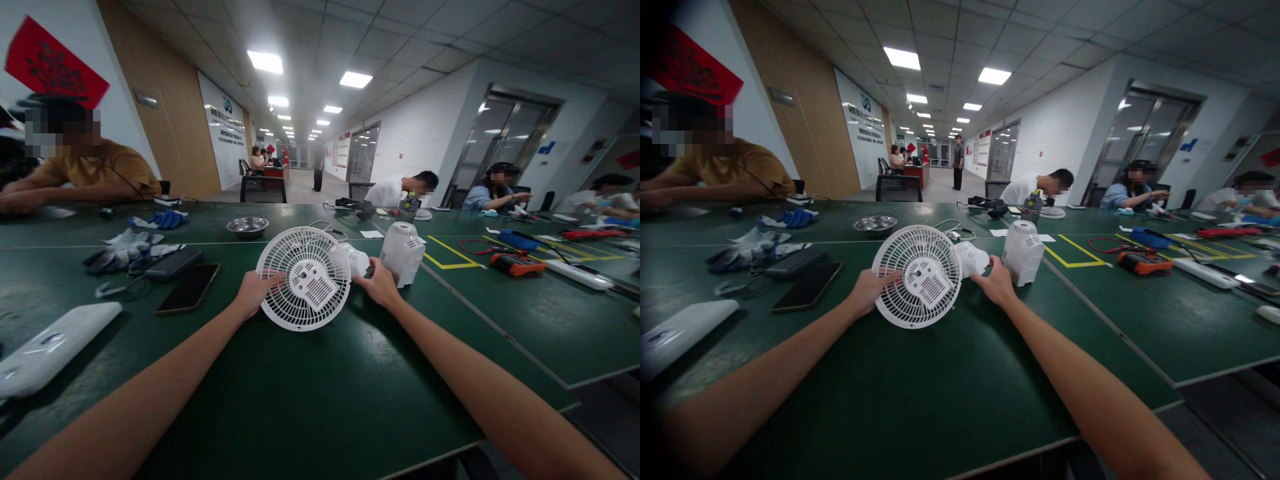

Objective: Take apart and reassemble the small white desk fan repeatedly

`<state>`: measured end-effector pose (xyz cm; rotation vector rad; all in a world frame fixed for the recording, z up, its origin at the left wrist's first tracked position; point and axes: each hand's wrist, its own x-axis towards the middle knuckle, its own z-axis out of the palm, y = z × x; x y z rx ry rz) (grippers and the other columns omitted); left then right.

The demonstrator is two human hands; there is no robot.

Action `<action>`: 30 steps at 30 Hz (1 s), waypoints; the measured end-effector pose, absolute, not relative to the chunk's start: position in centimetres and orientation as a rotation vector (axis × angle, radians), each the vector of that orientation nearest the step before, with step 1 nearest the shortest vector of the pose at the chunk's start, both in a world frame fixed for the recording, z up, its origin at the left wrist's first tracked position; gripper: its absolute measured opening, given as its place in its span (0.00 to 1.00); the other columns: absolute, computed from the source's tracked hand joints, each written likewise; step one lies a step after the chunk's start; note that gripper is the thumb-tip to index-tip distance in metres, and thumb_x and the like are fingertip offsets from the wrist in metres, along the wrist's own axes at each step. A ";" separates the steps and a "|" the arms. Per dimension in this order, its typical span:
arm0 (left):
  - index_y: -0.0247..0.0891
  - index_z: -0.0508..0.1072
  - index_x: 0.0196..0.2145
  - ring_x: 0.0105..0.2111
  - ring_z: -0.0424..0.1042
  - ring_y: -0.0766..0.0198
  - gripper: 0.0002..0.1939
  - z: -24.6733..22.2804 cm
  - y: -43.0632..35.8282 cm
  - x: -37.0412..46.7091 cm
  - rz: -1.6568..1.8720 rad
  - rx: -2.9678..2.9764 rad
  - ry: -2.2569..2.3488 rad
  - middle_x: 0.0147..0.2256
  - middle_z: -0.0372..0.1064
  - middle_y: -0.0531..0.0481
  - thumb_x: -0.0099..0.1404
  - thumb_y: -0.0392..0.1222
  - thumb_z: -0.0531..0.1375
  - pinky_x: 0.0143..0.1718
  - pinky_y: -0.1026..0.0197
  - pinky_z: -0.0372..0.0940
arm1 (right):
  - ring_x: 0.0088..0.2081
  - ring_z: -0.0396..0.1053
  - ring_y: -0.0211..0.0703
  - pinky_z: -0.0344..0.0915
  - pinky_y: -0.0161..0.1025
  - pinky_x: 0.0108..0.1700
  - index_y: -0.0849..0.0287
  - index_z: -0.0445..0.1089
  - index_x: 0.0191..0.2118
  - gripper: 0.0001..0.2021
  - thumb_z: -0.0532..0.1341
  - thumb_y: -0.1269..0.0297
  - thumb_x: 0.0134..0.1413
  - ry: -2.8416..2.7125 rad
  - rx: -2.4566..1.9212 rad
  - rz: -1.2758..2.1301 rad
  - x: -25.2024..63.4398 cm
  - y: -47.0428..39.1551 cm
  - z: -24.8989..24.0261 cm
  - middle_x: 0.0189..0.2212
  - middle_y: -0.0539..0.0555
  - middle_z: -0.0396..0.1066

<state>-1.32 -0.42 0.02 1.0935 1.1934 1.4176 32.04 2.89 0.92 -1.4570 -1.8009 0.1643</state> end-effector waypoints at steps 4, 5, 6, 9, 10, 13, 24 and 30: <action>0.29 0.77 0.35 0.31 0.77 0.54 0.15 0.0 -0.5 -1.4 1.404 1.104 1.174 0.33 0.77 0.39 0.51 0.40 0.70 0.36 0.50 0.73 | 0.40 0.72 0.52 0.66 0.46 0.43 0.60 0.62 0.52 0.33 0.66 0.48 0.41 -1.831 -1.602 0.133 32.7 3.7 0.0 0.41 0.60 0.73; 0.29 0.77 0.35 0.31 0.77 0.54 0.15 0.0 -0.5 -1.5 1.402 1.107 1.173 0.33 0.77 0.39 0.51 0.40 0.70 0.36 0.50 0.73 | 0.41 0.72 0.54 0.65 0.47 0.43 0.60 0.63 0.51 0.33 0.66 0.46 0.41 -1.846 -1.634 0.109 32.8 3.9 -0.2 0.41 0.61 0.73; 0.29 0.77 0.35 0.31 0.77 0.54 0.15 -0.1 -0.5 -1.5 1.405 1.111 1.174 0.33 0.77 0.39 0.51 0.40 0.71 0.36 0.50 0.73 | 0.41 0.71 0.55 0.65 0.48 0.44 0.60 0.63 0.51 0.34 0.66 0.45 0.40 -1.861 -1.665 0.078 32.9 4.0 -0.4 0.41 0.61 0.73; 0.29 0.77 0.35 0.31 0.77 0.54 0.16 -0.1 -0.4 -1.5 1.412 1.111 1.176 0.33 0.77 0.39 0.50 0.40 0.71 0.36 0.50 0.73 | 0.44 0.70 0.59 0.64 0.51 0.46 0.60 0.65 0.48 0.34 0.65 0.40 0.39 -1.894 -1.732 -0.029 33.1 4.2 -0.9 0.41 0.63 0.72; 0.29 0.77 0.36 0.31 0.77 0.54 0.16 -0.1 -0.4 -1.5 1.413 1.108 1.175 0.33 0.77 0.39 0.50 0.40 0.71 0.36 0.50 0.73 | 0.45 0.69 0.60 0.64 0.52 0.46 0.61 0.65 0.48 0.34 0.65 0.40 0.39 -1.902 -1.746 -0.054 33.1 4.2 -1.0 0.41 0.64 0.72; 0.29 0.77 0.36 0.32 0.78 0.53 0.16 -0.1 -0.4 -1.5 1.407 1.101 1.173 0.34 0.77 0.38 0.51 0.40 0.70 0.36 0.49 0.73 | 0.46 0.67 0.62 0.63 0.54 0.47 0.61 0.66 0.47 0.35 0.65 0.39 0.39 -1.922 -1.747 -0.062 33.1 4.2 -1.1 0.42 0.66 0.71; 0.29 0.76 0.35 0.30 0.77 0.57 0.14 0.5 -1.0 -1.0 1.413 1.099 1.176 0.32 0.77 0.41 0.52 0.38 0.70 0.37 0.51 0.73 | 0.34 0.68 0.44 0.66 0.44 0.41 0.58 0.71 0.42 0.13 0.62 0.68 0.48 -1.814 -1.200 0.002 31.4 1.5 2.7 0.37 0.56 0.69; 0.30 0.77 0.35 0.30 0.77 0.57 0.12 0.2 -0.6 -1.2 1.411 1.096 1.179 0.32 0.77 0.41 0.53 0.37 0.69 0.37 0.51 0.73 | 0.27 0.68 0.40 0.67 0.39 0.32 0.58 0.70 0.33 0.04 0.62 0.65 0.49 -1.781 -1.102 0.650 29.6 0.3 2.2 0.26 0.50 0.70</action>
